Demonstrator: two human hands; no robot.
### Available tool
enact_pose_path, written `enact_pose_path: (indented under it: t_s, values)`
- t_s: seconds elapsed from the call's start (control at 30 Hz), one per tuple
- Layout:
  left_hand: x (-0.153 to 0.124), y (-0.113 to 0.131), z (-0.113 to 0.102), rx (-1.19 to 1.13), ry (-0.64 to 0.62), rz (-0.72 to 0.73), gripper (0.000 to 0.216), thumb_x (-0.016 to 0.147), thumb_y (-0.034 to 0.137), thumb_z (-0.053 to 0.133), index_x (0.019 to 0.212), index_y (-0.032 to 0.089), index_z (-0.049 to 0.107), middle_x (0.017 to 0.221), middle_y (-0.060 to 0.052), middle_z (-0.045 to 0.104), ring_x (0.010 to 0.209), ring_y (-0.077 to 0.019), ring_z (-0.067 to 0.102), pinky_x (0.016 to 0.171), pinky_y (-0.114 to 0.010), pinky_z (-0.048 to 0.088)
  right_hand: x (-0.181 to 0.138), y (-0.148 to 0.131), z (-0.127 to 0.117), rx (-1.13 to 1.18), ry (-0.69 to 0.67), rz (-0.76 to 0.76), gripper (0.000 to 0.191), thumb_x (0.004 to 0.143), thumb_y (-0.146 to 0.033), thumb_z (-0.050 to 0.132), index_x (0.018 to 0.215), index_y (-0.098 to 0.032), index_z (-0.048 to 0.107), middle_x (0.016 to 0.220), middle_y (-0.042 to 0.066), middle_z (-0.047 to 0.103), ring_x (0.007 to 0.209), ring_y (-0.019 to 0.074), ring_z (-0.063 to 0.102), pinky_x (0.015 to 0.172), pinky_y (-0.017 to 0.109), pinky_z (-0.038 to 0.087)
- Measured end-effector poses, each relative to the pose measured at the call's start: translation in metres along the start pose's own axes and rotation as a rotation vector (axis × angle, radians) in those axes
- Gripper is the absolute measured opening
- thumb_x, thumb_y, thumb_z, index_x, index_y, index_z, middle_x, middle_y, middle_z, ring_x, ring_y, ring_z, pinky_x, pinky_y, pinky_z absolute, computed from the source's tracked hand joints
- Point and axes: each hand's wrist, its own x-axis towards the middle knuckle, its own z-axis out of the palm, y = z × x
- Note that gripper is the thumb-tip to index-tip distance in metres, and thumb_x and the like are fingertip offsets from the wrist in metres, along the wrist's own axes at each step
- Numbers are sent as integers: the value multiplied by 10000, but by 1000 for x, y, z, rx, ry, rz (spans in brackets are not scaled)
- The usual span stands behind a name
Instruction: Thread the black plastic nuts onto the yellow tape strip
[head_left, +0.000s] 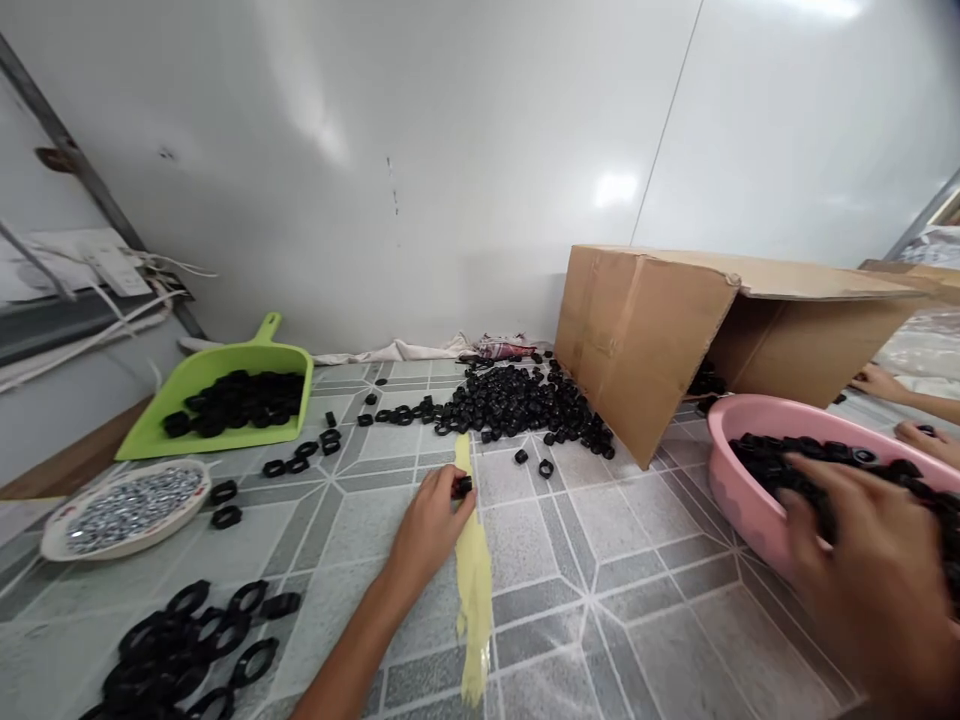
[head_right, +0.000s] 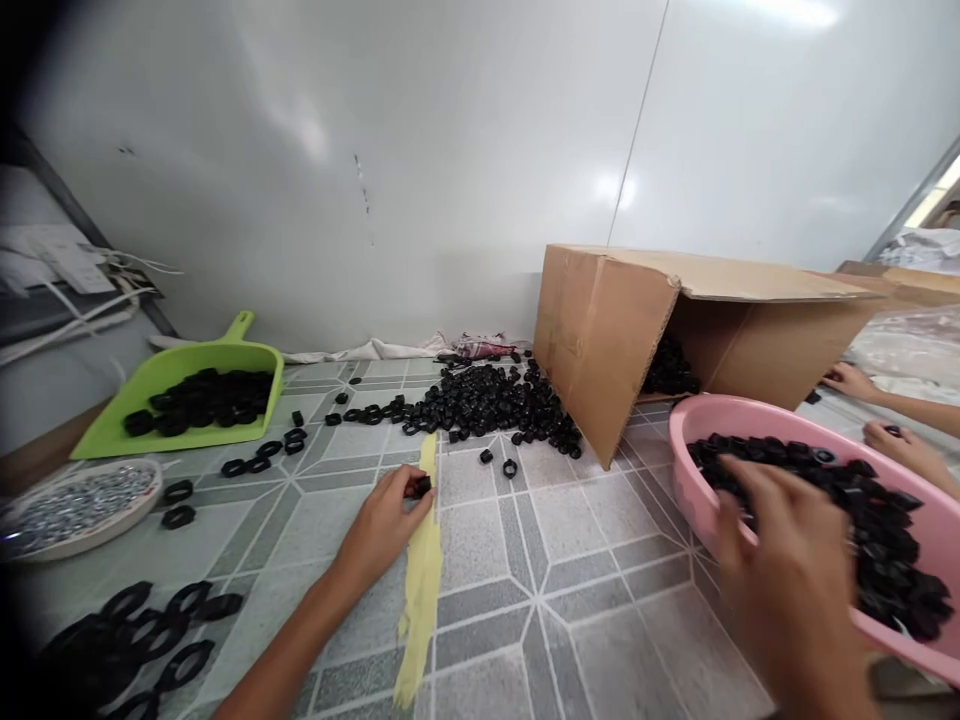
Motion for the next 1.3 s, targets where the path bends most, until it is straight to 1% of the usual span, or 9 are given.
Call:
enact_pose_path:
  t_s: [0.03, 0.17, 0.3, 0.5, 0.63, 0.8, 0.97, 1.2, 1.3]
  values:
    - [-1, 1, 0, -3, -13, 18, 174, 905, 369, 520, 993, 228, 572, 1027, -88, 633, 979, -268, 626, 841, -385, 503, -4, -25, 18, 92, -50, -66, 323, 949, -401, 486, 1190, -230, 617, 1150, 151, 601, 1127, 338, 535, 974, 515, 407]
    - [-1, 5, -2, -135, -87, 39, 141, 890, 327, 559, 987, 226, 575, 1011, -66, 647, 945, -238, 628, 844, -364, 492, -24, -123, 99, 489, -681, -163, 370, 966, -161, 412, 1313, -252, 506, 1228, 106, 557, 1067, 235, 593, 874, 360, 490]
    - [2, 5, -3, -377, -187, -14, 169, 833, 308, 660, 947, 208, 588, 957, -42, 669, 937, -216, 633, 881, -349, 484, -30, -161, 157, 579, -907, -255, 548, 861, -39, 495, 1365, -254, 485, 1090, 82, 554, 1014, 233, 585, 846, 320, 462]
    - [5, 2, -9, -590, -326, -58, 258, 814, 318, 712, 1043, 208, 666, 1097, -78, 696, 1074, -237, 635, 989, -374, 465, -40, -161, 173, 549, -872, -213, 257, 919, -215, 574, 1173, -240, 602, 974, 45, 564, 841, 201, 575, 730, 286, 414]
    - [7, 5, -16, -632, -351, -97, 337, 856, 375, 674, 1158, 226, 685, 1202, -94, 687, 1123, -252, 626, 1016, -395, 464, -45, -162, 170, 611, -818, -155, 124, 930, -230, 565, 1051, -223, 592, 991, 51, 581, 900, 215, 572, 752, 308, 425]
    - [4, 13, -16, -615, -324, -178, 419, 894, 456, 616, 1268, 267, 616, 1305, -99, 642, 1234, -264, 577, 1045, -402, 448, -45, -160, 168, 788, -791, -44, 140, 917, -205, 559, 1055, -232, 560, 1049, 54, 615, 931, 211, 583, 795, 327, 454]
    - [-2, 17, -1, -665, -204, -219, 400, 871, 488, 626, 1159, 215, 572, 1102, -99, 709, 1051, -241, 672, 944, -366, 503, -41, -159, 167, 911, -773, 1, 176, 926, -213, 549, 1091, -225, 609, 1019, 47, 638, 854, 186, 590, 779, 318, 462]
    - [-3, 17, 13, -436, -32, -133, 333, 899, 479, 584, 1041, 194, 678, 1034, -76, 691, 970, -230, 652, 857, -325, 492, -42, -156, 172, 1015, -748, 56, 314, 925, -259, 594, 1238, -237, 615, 1109, 58, 656, 910, 186, 617, 849, 330, 486]
    - [-3, 20, 10, -386, -56, -115, 321, 915, 463, 566, 1040, 209, 717, 1058, -69, 681, 1010, -233, 634, 877, -328, 481, -44, -157, 171, 1036, -738, 115, 286, 917, -271, 599, 1201, -228, 594, 1081, 54, 670, 912, 191, 621, 840, 336, 493]
